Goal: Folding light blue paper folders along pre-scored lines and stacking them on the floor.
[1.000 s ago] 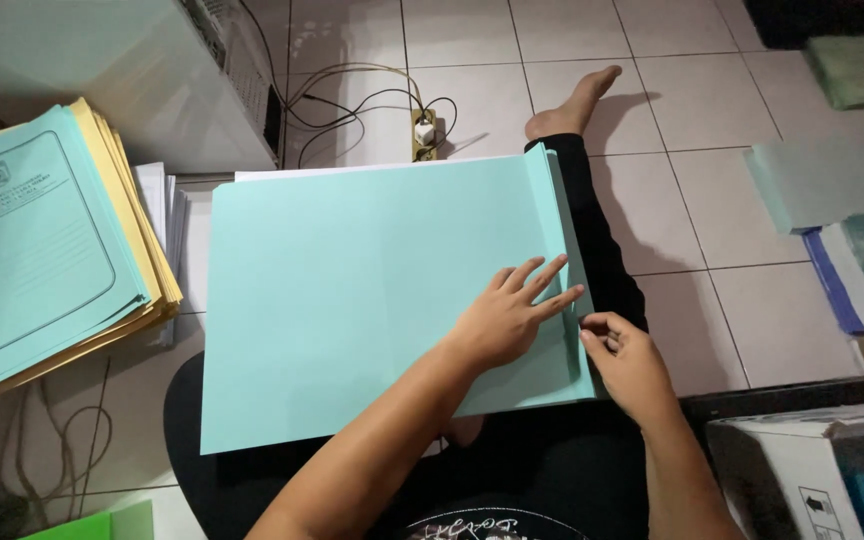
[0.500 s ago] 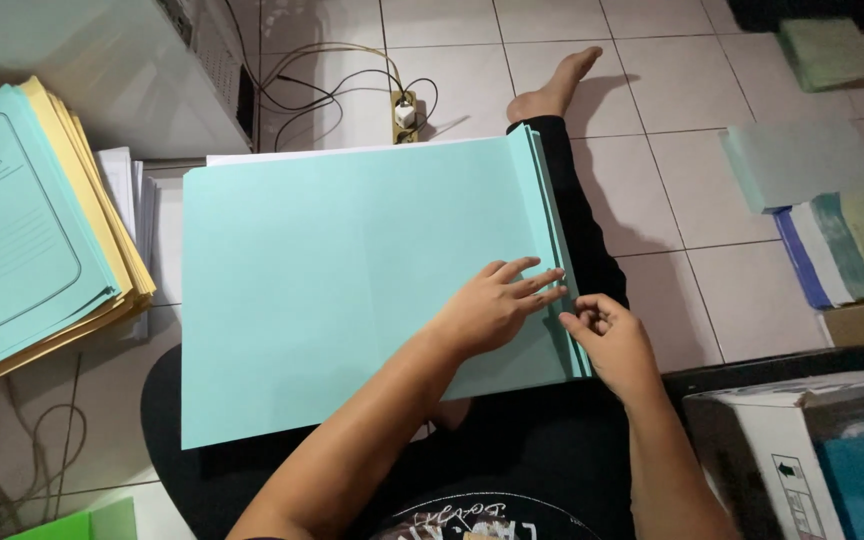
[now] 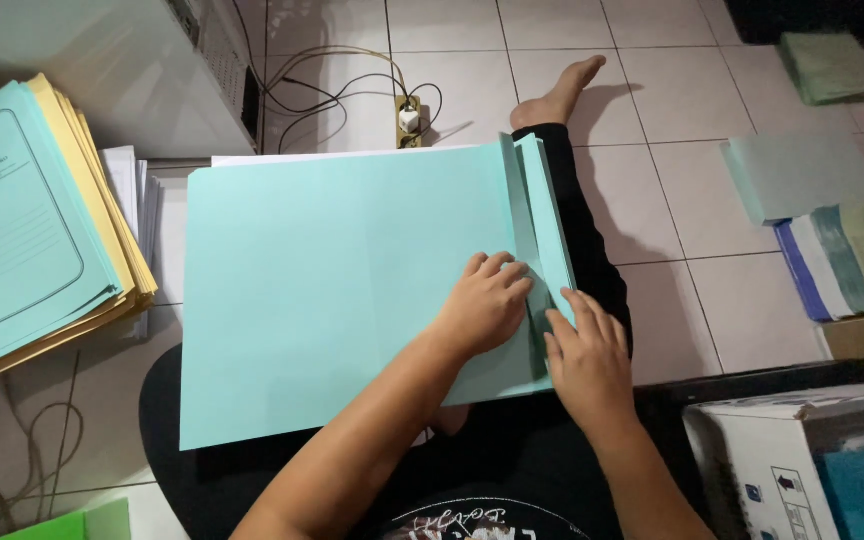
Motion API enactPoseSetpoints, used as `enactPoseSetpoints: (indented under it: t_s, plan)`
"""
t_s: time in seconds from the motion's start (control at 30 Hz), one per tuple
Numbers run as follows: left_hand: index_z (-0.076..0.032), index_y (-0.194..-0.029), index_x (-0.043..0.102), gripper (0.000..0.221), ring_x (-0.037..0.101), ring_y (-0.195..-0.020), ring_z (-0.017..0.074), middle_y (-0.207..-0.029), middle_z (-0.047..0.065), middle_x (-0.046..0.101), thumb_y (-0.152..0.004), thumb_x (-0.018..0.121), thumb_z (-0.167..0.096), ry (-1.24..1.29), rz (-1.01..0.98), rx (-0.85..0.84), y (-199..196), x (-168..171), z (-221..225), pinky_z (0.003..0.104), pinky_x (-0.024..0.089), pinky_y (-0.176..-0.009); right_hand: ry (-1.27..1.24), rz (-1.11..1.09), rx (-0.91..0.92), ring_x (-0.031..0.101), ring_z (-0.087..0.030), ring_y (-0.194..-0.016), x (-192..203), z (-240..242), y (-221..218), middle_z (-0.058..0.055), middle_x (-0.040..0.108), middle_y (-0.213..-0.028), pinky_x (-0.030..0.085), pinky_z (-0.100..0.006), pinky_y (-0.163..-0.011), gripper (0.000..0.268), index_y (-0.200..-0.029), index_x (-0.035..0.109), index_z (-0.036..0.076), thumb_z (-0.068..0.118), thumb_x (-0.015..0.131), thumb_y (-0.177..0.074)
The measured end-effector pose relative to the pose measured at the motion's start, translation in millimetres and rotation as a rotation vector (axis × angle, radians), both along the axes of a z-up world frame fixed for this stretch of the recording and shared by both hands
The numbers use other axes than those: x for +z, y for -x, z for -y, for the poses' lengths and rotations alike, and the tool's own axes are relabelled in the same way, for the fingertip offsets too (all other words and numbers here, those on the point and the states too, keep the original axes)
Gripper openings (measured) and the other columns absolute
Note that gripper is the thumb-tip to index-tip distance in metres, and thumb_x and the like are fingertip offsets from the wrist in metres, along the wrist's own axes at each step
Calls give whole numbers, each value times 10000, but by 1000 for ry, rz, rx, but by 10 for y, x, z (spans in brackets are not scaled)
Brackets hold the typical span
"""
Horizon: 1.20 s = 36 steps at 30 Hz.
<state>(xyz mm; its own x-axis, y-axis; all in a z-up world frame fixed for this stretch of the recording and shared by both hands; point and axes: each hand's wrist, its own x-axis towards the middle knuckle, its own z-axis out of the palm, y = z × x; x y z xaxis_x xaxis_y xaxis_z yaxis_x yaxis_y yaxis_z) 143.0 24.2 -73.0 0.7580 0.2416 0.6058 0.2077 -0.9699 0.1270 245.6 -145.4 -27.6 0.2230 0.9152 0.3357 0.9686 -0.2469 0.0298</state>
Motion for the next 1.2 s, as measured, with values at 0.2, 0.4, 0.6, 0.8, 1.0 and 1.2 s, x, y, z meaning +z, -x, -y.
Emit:
enactPoseSetpoints:
  t_s: [0.2,0.4,0.6,0.8,1.0,1.2]
  plan:
    - [6,-1189,689,345,534,-1272,347,-1348,135,615,-885,616,-139,230,4,63,95,303,91,455,394,-1032,28,-135,-4,500,-316,-1412,-135,61,248,-233,552,-1468,371,-430,-1181,478,-1329,561,-76,33,529,-865]
    - [-106,-1497,526,615,383,-1501,338,-1575,139,489,-989,486,-451,330,-251,189,74,270,59,553,240,-1203,207,-200,68,300,-288,-1527,-347,-193,-189,-143,334,-1655,231,-433,-1247,600,-1564,373,58,8,375,-966]
    - [-119,-1608,340,718,269,-1563,314,-1673,115,337,-1006,321,-511,371,-437,237,-55,208,-148,565,145,-1259,266,-180,82,282,-293,-1531,-256,-224,-188,-151,294,-1672,201,-443,-1255,585,-1597,311,54,39,328,-1012]
    - [-144,-1598,367,653,312,-1548,296,-1659,90,364,-995,355,-395,314,-389,266,-59,142,-213,570,173,-1248,332,-82,110,209,-288,-1558,-375,-336,-380,-151,225,-1694,129,-442,-1273,620,-1616,245,65,323,323,-1058]
    - [-131,-1568,418,606,345,-1536,302,-1638,100,400,-985,370,-289,322,-324,276,-41,140,-206,558,217,-1241,300,-147,184,184,-290,-1568,-344,-1281,-866,-128,195,-1710,113,-490,-1272,601,-1636,218,79,324,274,-1089]
    - [-167,-1586,401,609,288,-1561,315,-1661,95,358,-994,355,-300,372,-357,296,-50,172,-244,566,180,-1248,321,-123,152,146,-252,-1578,-447,-1586,-991,-98,152,-1724,65,-489,-1283,608,-1648,180,105,344,224,-1090]
